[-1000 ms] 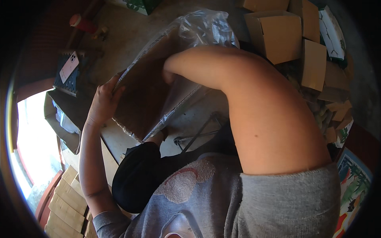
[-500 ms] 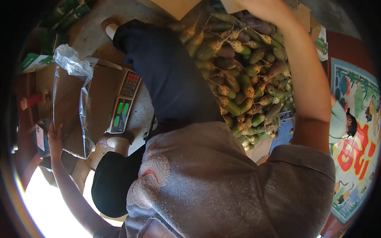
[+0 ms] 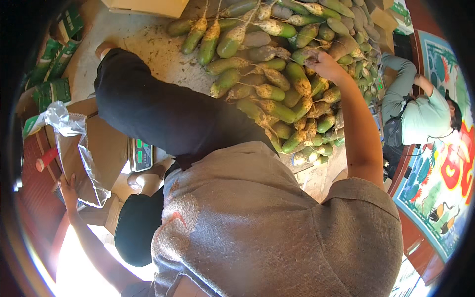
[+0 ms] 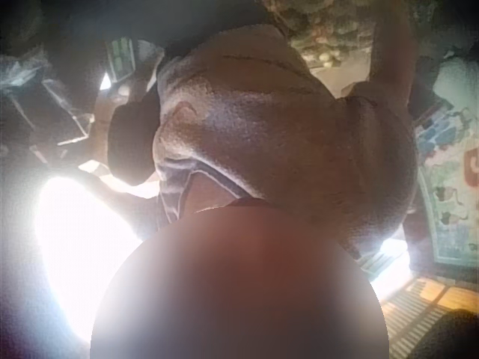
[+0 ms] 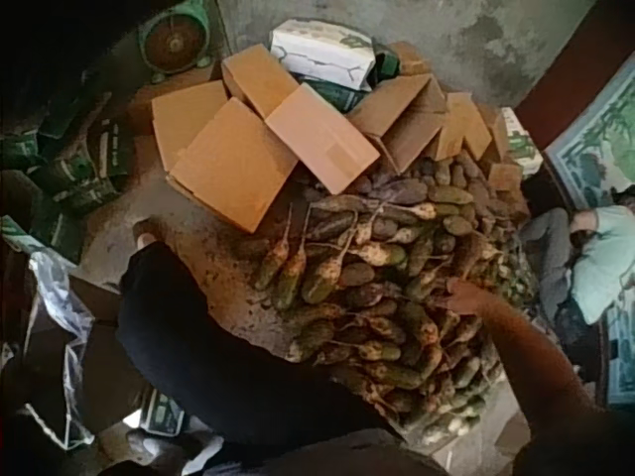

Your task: Packing and weighing radishes into boxes for shipment.

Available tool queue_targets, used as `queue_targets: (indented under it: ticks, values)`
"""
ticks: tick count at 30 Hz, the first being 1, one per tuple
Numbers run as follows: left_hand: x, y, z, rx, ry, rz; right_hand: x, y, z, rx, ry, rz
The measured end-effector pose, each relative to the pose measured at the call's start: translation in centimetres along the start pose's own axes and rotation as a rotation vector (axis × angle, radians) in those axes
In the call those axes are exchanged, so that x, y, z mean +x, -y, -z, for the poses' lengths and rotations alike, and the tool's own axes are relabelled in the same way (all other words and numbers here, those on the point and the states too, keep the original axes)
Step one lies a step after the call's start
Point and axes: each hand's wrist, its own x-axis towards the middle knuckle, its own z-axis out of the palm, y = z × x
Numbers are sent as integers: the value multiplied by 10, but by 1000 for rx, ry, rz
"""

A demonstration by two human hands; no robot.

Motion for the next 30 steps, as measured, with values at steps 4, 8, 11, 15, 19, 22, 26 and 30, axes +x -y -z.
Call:
queue_targets:
  ticks: [4,8,11,15,19,22,26,30]
  values:
    - [-5,-7,16,-105,42,76,20,-82,-31,-50,18,-290]
    - [-21,-46,8,-141,-102,-74,49,-135,-106,-384,-168,-499]
    - [-32,-69,22,-235,-234,-165,56,-125,-139,-567,-65,-712]
    - [-55,-120,43,-195,-389,-189,56,-134,-136,-535,-69,-642]
    - [-50,-178,54,-156,-476,-307,34,-161,-116,377,-69,-626]
    - [-53,-249,61,-350,-515,-280,-8,-99,-99,1077,92,-331]
    - [-43,-378,44,-344,-388,-517,-30,-28,-78,1336,347,-63]
    - [-20,-497,-2,-326,-180,-917,-37,64,-49,1342,593,185]
